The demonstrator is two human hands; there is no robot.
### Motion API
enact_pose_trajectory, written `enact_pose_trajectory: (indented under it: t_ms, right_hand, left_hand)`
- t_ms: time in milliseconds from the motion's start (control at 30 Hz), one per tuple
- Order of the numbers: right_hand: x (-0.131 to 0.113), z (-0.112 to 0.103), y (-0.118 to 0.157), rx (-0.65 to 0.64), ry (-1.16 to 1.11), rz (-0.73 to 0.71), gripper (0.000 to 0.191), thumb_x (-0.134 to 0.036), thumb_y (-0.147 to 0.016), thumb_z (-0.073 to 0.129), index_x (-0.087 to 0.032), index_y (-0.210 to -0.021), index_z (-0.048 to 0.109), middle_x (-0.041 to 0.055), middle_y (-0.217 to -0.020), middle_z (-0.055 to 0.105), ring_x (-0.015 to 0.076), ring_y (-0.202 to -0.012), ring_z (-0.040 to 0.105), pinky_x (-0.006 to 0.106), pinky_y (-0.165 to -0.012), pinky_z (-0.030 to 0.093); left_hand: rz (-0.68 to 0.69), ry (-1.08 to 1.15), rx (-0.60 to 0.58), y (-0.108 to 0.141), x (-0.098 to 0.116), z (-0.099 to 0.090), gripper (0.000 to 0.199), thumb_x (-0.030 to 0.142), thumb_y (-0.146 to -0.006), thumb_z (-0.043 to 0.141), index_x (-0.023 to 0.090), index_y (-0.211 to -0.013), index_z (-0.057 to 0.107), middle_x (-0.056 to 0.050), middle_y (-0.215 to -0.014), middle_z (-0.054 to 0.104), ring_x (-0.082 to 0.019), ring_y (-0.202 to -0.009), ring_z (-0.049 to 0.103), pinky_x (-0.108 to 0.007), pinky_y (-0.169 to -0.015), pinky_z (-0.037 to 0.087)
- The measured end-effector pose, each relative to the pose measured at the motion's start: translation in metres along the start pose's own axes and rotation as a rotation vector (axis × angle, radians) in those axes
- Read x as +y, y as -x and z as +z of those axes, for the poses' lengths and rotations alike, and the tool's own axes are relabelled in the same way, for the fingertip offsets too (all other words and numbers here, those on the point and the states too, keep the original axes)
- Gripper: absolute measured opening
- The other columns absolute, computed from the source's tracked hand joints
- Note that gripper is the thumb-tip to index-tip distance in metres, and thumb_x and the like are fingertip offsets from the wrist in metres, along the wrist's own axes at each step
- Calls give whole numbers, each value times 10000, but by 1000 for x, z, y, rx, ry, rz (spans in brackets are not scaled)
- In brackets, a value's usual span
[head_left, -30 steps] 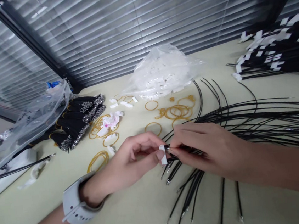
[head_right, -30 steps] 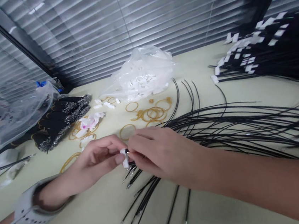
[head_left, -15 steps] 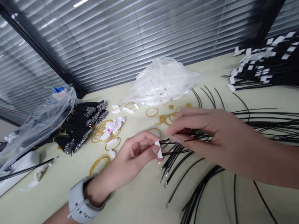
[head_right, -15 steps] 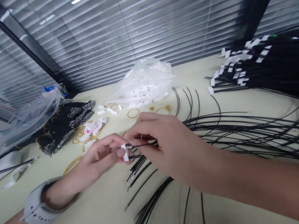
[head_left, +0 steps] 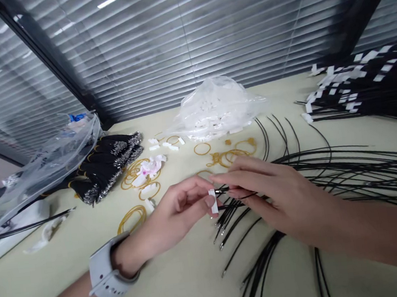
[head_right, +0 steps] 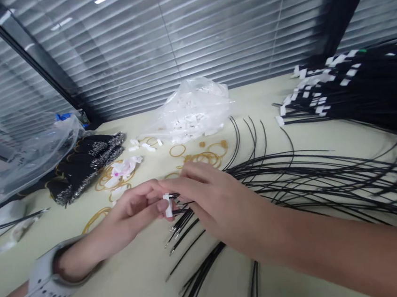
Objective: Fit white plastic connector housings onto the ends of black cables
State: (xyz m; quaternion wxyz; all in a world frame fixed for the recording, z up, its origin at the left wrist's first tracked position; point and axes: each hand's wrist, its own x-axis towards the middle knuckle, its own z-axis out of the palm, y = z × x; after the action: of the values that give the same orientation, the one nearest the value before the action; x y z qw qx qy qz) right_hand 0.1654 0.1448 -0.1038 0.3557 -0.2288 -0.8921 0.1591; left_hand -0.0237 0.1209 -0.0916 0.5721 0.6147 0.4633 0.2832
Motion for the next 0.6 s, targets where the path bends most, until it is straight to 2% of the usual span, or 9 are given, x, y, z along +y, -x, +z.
enact_pose_trajectory:
  t_ms: [167, 500, 600]
  right_hand:
    - [1, 2, 2, 111, -22, 36, 286, -43, -809, 427, -186, -1040, 518, -10, -817, 558, 44, -748, 517, 157, -668, 439]
    - [0, 4, 1, 154, -58, 102, 276, -23, -753, 478, -199, -958, 537, -54, -732, 582, 24, -655, 540, 117, -607, 435]
    - [0, 2, 1, 121, -51, 127, 268, -12, -746, 488, -194, -931, 554, -47, -731, 586, 30, -660, 546, 121, -601, 440]
  left_hand:
    - [-4, -2, -3, 2, -1, 0, 116, 251, -812, 493, 140, -844, 496, 22, -705, 540, -32, -679, 513, -141, -663, 408]
    - [-31, 39, 27, 1, -3, 1, 123, 262, -796, 515, 145, -831, 511, 24, -706, 543, -38, -675, 520, -147, -660, 416]
    - [-39, 35, 26, 1, -2, 0, 122, 259, -800, 509, 139, -823, 518, 19, -708, 544, -40, -683, 519, -147, -664, 412]
